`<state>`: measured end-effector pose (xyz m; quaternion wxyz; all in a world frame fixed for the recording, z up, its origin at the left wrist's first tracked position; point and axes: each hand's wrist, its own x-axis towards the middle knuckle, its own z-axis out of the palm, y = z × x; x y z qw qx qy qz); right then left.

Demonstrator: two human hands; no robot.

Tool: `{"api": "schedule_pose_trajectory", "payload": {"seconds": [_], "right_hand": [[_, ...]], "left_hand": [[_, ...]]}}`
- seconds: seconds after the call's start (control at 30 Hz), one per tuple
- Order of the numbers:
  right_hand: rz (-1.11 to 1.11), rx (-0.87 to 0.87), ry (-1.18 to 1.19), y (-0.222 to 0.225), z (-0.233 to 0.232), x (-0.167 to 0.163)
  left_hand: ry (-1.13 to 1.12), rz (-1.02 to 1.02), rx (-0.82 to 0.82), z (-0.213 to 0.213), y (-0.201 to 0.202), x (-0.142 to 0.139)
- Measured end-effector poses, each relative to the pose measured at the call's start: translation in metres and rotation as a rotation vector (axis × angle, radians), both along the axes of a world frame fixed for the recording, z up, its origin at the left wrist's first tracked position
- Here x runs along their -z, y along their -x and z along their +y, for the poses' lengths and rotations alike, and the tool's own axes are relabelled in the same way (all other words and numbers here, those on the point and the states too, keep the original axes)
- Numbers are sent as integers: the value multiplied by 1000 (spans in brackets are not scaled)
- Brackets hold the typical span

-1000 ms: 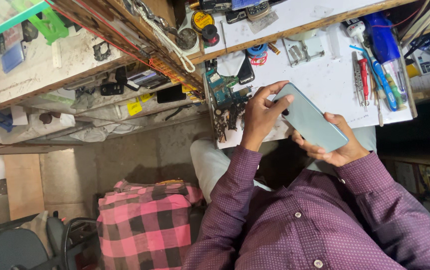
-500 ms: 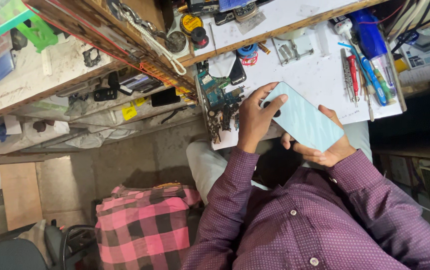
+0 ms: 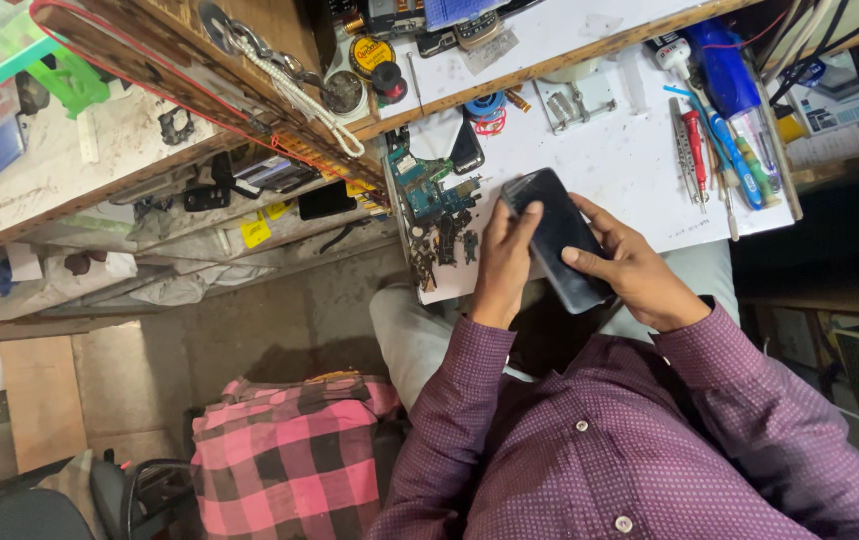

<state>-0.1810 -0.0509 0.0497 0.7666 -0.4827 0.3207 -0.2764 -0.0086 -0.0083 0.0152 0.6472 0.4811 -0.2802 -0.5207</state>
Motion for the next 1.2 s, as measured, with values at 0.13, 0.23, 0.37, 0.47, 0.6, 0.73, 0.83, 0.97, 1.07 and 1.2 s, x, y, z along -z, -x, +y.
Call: {"api": "schedule_pose_trajectory", "payload": {"seconds": [0.13,0.23,0.37,0.47,0.6,0.73,0.83,0.97,1.07,1.2], "right_hand": [[8,-15,-93,-3,1,-16],[222,-11,-25,-4,8,-25],[659,84,440,-9,25,-38],[643,127,880,-14,36,-49],[531,81,1182,-16,42,-59],[465,214,945,-9,41,-56],[506,269,671,-5,34,-45],[310,126,100,-1,22,-25],[218,91,27,1,21,-14],[236,113,-27,1,22,-8]], "left_hand": [[143,359,-73,1,-1,7],[154,334,-86,4,1,-3],[-3,-82,-66,0,14,-21],[-23,126,-36,-2,28,-27],[109,463,29,-1,20,-26],[181,700,53,2,7,-21],[148,681,16,3,5,-20],[117,561,-33,2,6,-21],[51,531,-77,2,7,-23],[30,427,-96,3,8,-24]]}}
